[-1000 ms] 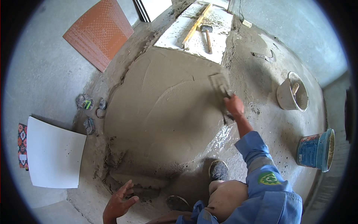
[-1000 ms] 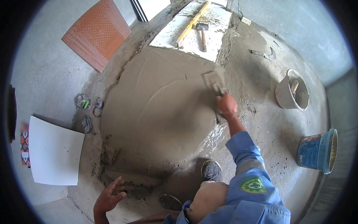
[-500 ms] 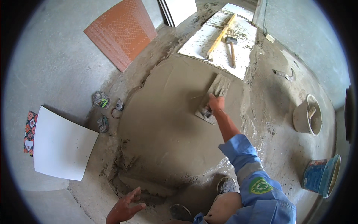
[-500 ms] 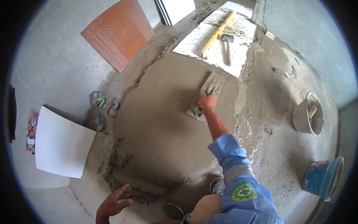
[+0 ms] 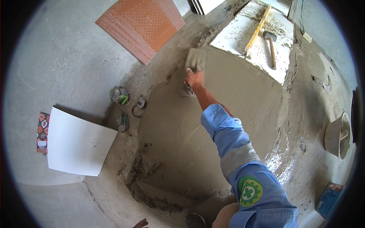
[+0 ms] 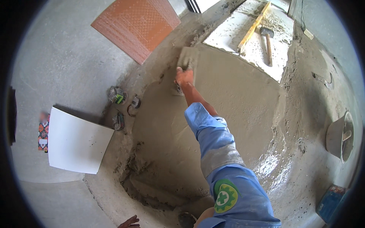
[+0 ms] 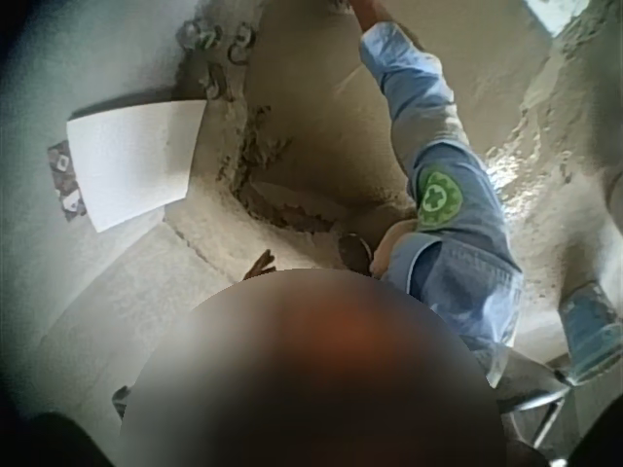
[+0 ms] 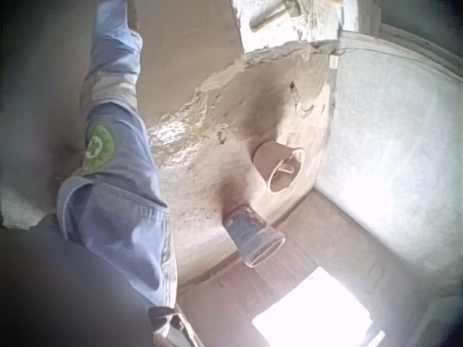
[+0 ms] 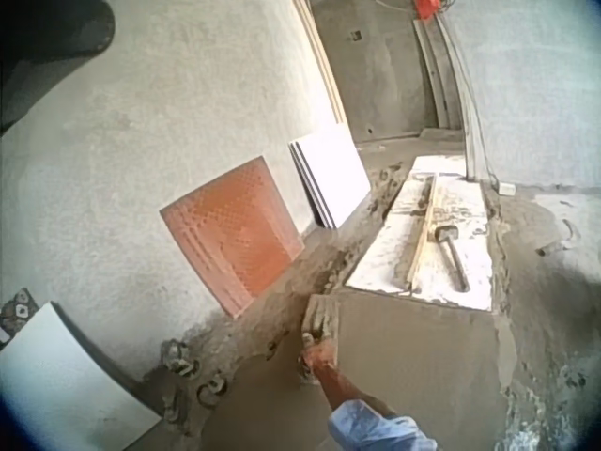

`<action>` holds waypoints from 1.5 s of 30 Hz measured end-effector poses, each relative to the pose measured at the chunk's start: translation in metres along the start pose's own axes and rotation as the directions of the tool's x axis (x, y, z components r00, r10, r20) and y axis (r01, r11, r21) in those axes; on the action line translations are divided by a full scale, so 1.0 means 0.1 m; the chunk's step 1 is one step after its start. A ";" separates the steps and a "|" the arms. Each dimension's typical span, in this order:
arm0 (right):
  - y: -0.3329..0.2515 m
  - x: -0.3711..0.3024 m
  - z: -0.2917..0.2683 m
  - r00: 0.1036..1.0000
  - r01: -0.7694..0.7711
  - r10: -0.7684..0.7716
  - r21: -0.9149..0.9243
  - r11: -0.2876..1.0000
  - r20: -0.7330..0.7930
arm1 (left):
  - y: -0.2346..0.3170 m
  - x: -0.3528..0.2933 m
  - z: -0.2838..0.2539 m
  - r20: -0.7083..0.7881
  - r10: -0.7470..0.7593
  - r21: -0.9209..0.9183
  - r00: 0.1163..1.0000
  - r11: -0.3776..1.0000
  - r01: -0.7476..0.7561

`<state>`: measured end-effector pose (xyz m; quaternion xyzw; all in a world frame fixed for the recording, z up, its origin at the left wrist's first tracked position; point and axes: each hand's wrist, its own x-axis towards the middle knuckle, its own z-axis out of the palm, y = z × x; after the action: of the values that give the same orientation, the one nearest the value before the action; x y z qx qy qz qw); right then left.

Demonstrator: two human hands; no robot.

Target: The person spreads and levels wet cement on the floor using a rectangular wooden float, then smooths the surface with a handheld wooden tool.

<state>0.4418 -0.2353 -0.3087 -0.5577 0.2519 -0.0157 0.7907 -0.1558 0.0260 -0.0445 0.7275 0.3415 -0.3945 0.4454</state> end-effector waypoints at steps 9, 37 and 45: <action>-0.20 -0.20 -0.06 0.991 0.005 -0.077 -0.565 0.825 -0.105 | 0.19 0.00 0.04 0.025 -0.017 0.024 1.000 1.000 0.017; -0.29 -1.76 -3.30 0.995 0.077 -0.098 -0.392 0.917 -0.034 | 0.89 0.28 0.11 0.087 0.322 0.353 0.943 0.875 -0.331; 0.60 -2.05 -2.00 0.825 0.534 -0.115 -0.695 0.481 0.554 | 0.97 0.19 0.18 0.095 0.297 0.364 0.950 0.878 -0.311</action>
<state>0.1641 -0.3244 -0.3340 -0.8884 -0.0682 0.0753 0.4478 -0.0700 -0.0231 -0.0298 0.8362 0.1336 -0.3909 0.3608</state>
